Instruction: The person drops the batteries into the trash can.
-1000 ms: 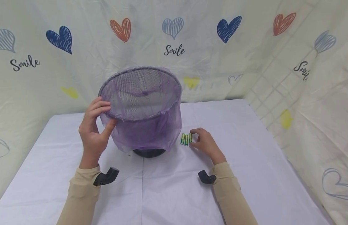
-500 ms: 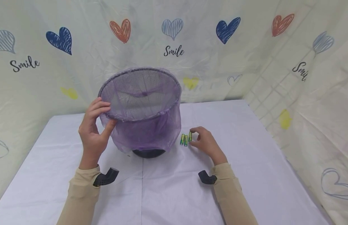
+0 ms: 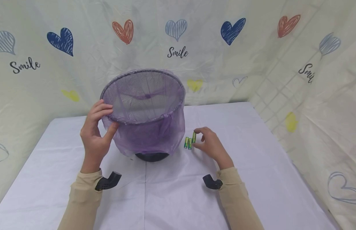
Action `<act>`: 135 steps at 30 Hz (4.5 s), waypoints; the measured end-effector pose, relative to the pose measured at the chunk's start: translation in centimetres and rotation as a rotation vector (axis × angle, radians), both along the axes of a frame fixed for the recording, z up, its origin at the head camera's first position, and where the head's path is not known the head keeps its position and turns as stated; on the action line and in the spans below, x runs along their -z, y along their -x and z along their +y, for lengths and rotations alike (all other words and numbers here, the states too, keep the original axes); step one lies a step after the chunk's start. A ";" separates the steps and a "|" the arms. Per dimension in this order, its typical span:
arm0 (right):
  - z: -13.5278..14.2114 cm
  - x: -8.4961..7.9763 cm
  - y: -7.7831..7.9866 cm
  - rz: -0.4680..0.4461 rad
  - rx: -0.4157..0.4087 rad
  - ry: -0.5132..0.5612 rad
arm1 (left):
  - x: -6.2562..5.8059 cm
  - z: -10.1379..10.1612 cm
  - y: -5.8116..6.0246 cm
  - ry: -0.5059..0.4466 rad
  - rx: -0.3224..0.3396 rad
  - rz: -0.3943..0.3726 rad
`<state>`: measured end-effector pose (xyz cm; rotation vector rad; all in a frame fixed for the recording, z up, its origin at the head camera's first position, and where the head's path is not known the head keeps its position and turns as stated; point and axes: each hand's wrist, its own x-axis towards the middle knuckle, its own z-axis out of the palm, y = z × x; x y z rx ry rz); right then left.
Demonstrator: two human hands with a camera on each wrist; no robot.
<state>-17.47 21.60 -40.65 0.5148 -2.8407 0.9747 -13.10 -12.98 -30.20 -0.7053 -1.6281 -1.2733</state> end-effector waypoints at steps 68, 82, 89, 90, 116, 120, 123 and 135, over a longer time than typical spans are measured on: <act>-0.6 -4.0 -2.0 0.187 -0.002 0.048 | -0.2 0.1 0.0 0.003 -0.016 0.001; -0.6 -4.4 -2.2 0.209 0.006 0.059 | -0.1 0.2 0.1 0.006 -0.009 0.003; -0.6 -5.2 -2.6 0.194 0.011 0.098 | -0.1 0.2 0.0 0.007 -0.006 0.001; -0.6 -5.3 -2.7 0.192 0.009 0.107 | -0.1 0.2 0.0 0.007 -0.006 0.001; -1.6 -8.1 -3.3 0.265 -0.063 0.215 | 0.0 0.1 0.0 0.011 -0.007 0.009; -1.8 -8.3 -3.2 0.274 -0.066 0.221 | 0.0 0.0 0.0 0.009 -0.004 0.013; -1.8 -8.6 -3.2 0.283 -0.067 0.224 | -0.1 0.1 0.0 0.007 0.000 0.012; -2.1 -9.6 -3.4 0.292 -0.065 0.292 | 0.0 0.0 0.0 0.008 -0.007 0.002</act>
